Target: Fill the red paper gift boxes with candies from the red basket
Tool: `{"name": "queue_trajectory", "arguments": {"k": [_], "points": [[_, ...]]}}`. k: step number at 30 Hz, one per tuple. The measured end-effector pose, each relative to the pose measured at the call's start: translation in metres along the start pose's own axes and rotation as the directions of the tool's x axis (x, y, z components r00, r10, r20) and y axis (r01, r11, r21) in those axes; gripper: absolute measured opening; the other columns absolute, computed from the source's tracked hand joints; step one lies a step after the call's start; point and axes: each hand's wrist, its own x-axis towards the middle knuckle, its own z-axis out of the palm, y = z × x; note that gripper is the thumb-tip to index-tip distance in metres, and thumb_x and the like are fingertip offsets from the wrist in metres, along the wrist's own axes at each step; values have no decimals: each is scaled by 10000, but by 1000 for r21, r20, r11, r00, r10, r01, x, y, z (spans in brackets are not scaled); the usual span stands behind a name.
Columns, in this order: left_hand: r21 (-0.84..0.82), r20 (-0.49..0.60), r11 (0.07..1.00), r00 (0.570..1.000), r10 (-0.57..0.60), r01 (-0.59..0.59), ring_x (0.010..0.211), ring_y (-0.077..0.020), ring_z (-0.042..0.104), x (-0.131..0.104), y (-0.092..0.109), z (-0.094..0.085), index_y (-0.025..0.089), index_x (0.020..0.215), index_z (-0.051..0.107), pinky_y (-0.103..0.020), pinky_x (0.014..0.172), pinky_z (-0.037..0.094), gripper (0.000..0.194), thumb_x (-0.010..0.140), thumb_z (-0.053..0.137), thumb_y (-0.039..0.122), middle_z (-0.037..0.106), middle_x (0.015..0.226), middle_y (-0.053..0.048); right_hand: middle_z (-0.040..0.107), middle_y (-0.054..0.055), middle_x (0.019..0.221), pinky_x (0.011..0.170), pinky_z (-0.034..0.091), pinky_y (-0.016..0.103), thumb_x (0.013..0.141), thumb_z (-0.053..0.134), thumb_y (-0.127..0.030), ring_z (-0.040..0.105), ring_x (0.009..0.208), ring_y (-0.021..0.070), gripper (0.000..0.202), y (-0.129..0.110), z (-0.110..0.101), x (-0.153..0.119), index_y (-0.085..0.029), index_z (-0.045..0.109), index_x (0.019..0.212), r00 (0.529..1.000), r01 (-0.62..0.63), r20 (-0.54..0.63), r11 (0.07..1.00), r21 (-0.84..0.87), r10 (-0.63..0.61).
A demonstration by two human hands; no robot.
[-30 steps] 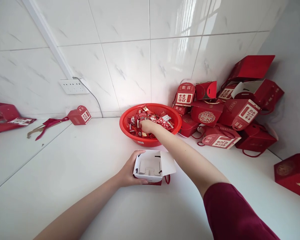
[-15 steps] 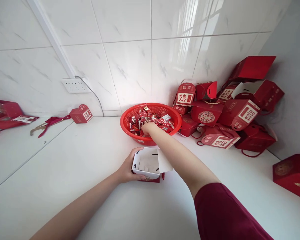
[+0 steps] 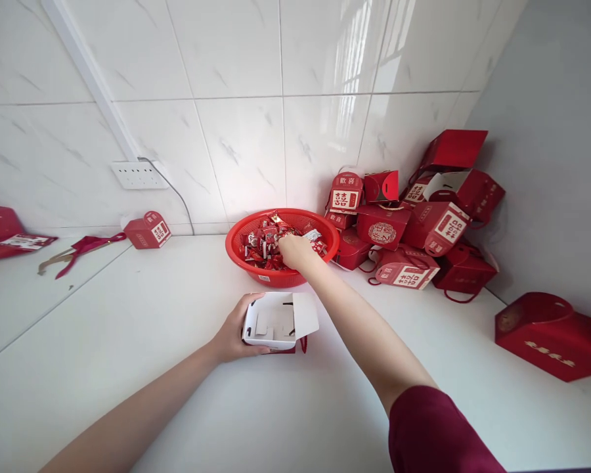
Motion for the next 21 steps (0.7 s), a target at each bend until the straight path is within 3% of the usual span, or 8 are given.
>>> {"name": "queue_trajectory", "arguments": {"k": [4,8,11,14,16,18,21], "points": [[66,-82,994,992,93,-87,1317,-363,439,1,2,1,287,1447,324,-538,1080,411,1013,614,885,423,433,1376,-140,668,87,1182,876,473,305,973,536,-310,619,1082,239,229,19,-17,-39,-200,640,1146,988,40,-156,988,149,-17],[160,-138,975,975,176,-153,1374,-377,364,2,4,5,309,1467,294,-552,1085,399,1053,608,895,402,392,1416,-152,706,25,1002,783,472,262,967,534,-304,650,874,181,164,29,-41,-86,-209,633,1058,954,242,-283,820,519,-102],[161,-147,976,974,174,-150,1393,-381,340,2,4,6,316,1475,281,-557,1088,398,1058,616,894,391,373,1439,-154,707,11,949,760,476,262,978,507,-312,649,829,177,173,25,-55,-105,-227,643,1042,955,290,-233,752,592,-185],[123,-122,989,987,101,-86,1374,-384,362,2,3,6,305,1474,296,-559,1092,394,1046,620,893,398,384,1434,-148,717,5,955,738,482,256,973,521,-308,660,825,179,201,15,-54,-104,-250,660,1105,954,267,-63,738,620,-292],[70,-82,997,996,27,-21,1329,-380,422,1,2,5,297,1473,303,-553,1083,407,1041,621,889,416,402,1419,-143,725,12,996,721,477,251,942,566,-251,668,854,188,223,7,-44,-96,-255,680,1133,914,265,107,774,575,-392],[2,-25,999,998,-50,50,1281,-373,478,1,2,4,293,1463,313,-537,1064,433,1020,627,881,435,413,1411,-139,726,33,1040,701,465,256,915,585,-195,669,891,205,248,3,-33,-87,-243,698,1131,892,265,207,837,479,-401],[-63,39,990,991,-126,128,1260,-373,504,2,3,4,286,1447,332,-518,1043,462,988,634,873,441,426,1415,-139,728,39,1037,706,451,263,948,531,-203,664,895,210,225,6,-25,-79,-234,700,1095,939,257,109,873,414,-328]]}}
